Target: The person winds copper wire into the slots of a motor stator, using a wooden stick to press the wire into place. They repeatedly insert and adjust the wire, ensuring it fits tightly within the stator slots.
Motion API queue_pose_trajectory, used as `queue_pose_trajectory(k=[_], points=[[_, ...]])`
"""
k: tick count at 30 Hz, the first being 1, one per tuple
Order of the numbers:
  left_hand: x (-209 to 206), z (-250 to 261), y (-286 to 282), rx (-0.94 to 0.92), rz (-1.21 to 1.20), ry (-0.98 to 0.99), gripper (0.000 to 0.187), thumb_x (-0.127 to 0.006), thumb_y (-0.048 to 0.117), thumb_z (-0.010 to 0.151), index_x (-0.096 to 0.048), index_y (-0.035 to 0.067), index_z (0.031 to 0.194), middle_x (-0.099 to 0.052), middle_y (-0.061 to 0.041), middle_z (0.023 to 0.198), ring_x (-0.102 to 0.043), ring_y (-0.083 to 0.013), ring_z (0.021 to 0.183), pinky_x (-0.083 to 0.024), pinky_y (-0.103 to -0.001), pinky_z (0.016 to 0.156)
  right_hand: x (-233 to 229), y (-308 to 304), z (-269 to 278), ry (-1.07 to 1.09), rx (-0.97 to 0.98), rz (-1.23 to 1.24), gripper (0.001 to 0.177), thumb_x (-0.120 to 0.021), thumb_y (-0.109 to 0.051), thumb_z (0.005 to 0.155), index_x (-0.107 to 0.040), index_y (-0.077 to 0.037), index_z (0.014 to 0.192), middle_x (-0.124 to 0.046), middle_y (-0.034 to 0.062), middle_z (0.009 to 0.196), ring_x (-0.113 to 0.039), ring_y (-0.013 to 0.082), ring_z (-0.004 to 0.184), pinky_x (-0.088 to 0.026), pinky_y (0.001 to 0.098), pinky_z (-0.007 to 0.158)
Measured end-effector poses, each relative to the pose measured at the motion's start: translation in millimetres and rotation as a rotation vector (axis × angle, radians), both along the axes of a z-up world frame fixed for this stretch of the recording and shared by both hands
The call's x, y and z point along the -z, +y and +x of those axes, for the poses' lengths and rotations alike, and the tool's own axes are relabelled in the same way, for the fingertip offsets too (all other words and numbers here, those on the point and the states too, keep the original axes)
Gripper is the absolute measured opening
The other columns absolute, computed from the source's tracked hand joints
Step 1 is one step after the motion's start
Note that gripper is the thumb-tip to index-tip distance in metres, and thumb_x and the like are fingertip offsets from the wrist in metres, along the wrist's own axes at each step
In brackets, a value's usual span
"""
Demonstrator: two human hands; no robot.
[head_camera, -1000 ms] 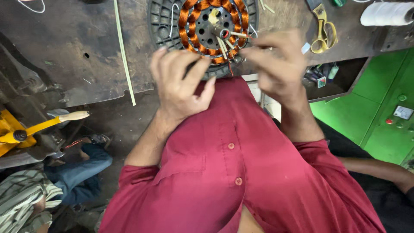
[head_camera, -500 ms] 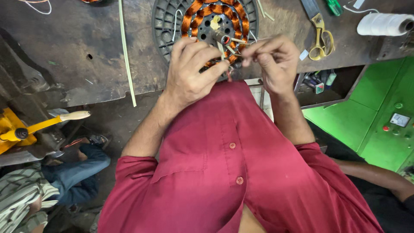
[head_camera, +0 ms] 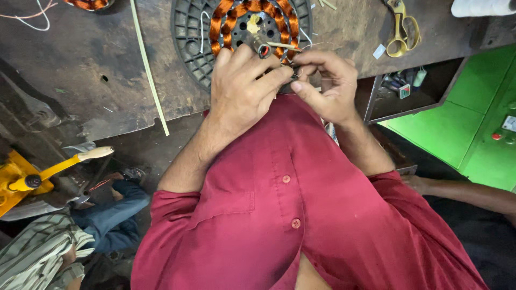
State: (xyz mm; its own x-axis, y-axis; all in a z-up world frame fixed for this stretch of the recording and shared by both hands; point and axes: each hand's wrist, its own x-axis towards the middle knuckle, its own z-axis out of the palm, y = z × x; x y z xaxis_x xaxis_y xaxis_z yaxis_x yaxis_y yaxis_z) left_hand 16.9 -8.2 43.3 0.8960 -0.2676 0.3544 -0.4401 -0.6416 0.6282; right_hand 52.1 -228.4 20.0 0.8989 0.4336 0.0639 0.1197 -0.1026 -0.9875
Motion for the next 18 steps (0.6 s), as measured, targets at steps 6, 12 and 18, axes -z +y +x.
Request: queue_pose_trajectory(k=[6, 12, 18], points=[[3.2, 1.3, 1.4, 0.004, -0.054, -0.007, 0.018, -0.075, 0.016, 0.093, -0.075, 0.013, 0.11, -0.071, 0.006, 0.106, -0.055, -0.0196, 0.088, -0.035, -0.039, 0.078, -3.5, -3.4, 7.9, -0.447, -0.105, -0.18, 0.03, -0.087, -0.008, 0.092, -0.07, 0.0, 0.115, -0.068, 0.0085, 0.086, -0.063, 0.0228, 0.073, -0.045, 0.0351, 0.074], [6.0, -0.1, 1.2, -0.03, -0.109, 0.01, 0.01, -0.072, 0.011, 0.099, -0.075, 0.012, 0.108, -0.074, 0.005, 0.106, -0.057, -0.0177, 0.089, -0.036, -0.038, 0.079, -5.7, 5.5, 18.9, -0.837, -0.11, -0.212, 0.03, -0.082, 0.005, 0.083, -0.076, -0.001, 0.112, -0.061, 0.0038, 0.077, -0.057, 0.022, 0.068, -0.04, 0.0382, 0.069], [3.2, 1.3, 3.5, -0.017, -0.169, 0.072, 0.008, -0.071, 0.012, 0.102, -0.075, 0.014, 0.108, -0.073, 0.005, 0.107, -0.059, -0.0181, 0.097, -0.036, -0.037, 0.084, -3.4, 8.9, 24.1, -0.948, -0.057, -0.214, 0.026, -0.079, 0.008, 0.079, -0.077, -0.002, 0.103, -0.061, 0.0025, 0.076, -0.058, 0.0214, 0.066, -0.038, 0.0377, 0.067]])
